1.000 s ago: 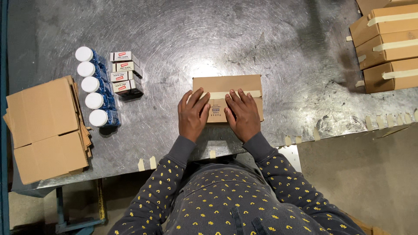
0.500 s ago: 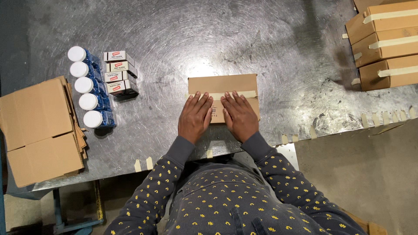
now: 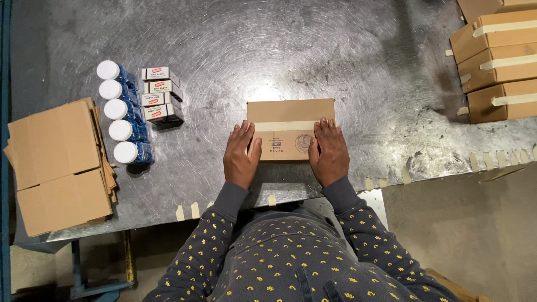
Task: The person assembles small cardboard boxes on a metal table, places small items inside, closes the flaps, and seals them with tape. They repeat this process for several boxes, stacking the finished packages to the side.
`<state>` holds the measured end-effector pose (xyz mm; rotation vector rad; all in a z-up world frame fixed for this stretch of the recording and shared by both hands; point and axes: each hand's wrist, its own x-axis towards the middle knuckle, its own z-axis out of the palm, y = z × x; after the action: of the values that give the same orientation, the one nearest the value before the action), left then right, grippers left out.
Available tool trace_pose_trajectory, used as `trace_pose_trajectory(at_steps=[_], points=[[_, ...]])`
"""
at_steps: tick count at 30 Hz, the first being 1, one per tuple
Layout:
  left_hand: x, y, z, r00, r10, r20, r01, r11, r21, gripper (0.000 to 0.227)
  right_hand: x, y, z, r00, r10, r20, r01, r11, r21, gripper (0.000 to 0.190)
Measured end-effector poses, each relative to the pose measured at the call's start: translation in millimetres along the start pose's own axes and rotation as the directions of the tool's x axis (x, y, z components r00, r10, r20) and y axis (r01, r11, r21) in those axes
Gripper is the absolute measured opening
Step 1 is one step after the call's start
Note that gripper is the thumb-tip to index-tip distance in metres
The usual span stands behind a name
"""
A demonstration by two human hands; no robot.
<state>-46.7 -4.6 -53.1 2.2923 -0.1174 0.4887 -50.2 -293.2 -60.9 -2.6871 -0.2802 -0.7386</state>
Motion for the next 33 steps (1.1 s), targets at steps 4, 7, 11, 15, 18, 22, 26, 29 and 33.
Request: trace_pose_trajectory(at_steps=[4,7,11,15,18,22,26,29,33], points=[[15,4,-14,0.982,-0.180,0.059,0.189,0.954,-0.231,0.061,8,-10,-1,1.000,0.019,0.020,-0.018,0.999,-0.051,0.044],[24,-20,4,0.876,-0.454,0.162,0.479,0.785,-0.393,0.069,8,-11,5,0.997,0.021,0.074,-0.015,0.996,-0.089,0.048],[44,-30,9,0.885,-0.451,0.111,0.457,0.803,-0.382,0.024,11,-14,8,0.995,0.032,0.092,-0.030,0.999,-0.022,0.047],[58,-1,-6,0.955,-0.298,-0.002,0.290,0.930,-0.225,0.012,14,-22,6,0.995,0.054,0.080,-0.054,0.999,0.001,0.045],[49,20,-9,0.987,-0.159,0.024,0.161,0.974,-0.162,0.010,12,-21,8,0.994,0.075,0.077,-0.075,0.997,0.004,0.050],[37,44,6,0.998,-0.002,0.062,0.011,0.990,-0.138,0.006,17,-22,2,0.995,0.093,0.040,-0.095,0.995,0.028,0.060],[27,93,3,0.978,0.168,0.125,-0.141,0.970,-0.200,0.005,19,-18,0,0.991,0.130,0.043,-0.136,0.976,0.169,0.073],[19,132,-5,0.955,0.241,0.175,-0.179,0.934,-0.308,0.004,22,-17,-9,0.989,0.143,0.034,-0.147,0.953,0.264,0.085],[10,174,-19,0.916,0.332,0.225,-0.204,0.869,-0.450,0.005,19,1,-12,0.984,0.159,0.084,-0.180,0.856,0.485,0.093]])
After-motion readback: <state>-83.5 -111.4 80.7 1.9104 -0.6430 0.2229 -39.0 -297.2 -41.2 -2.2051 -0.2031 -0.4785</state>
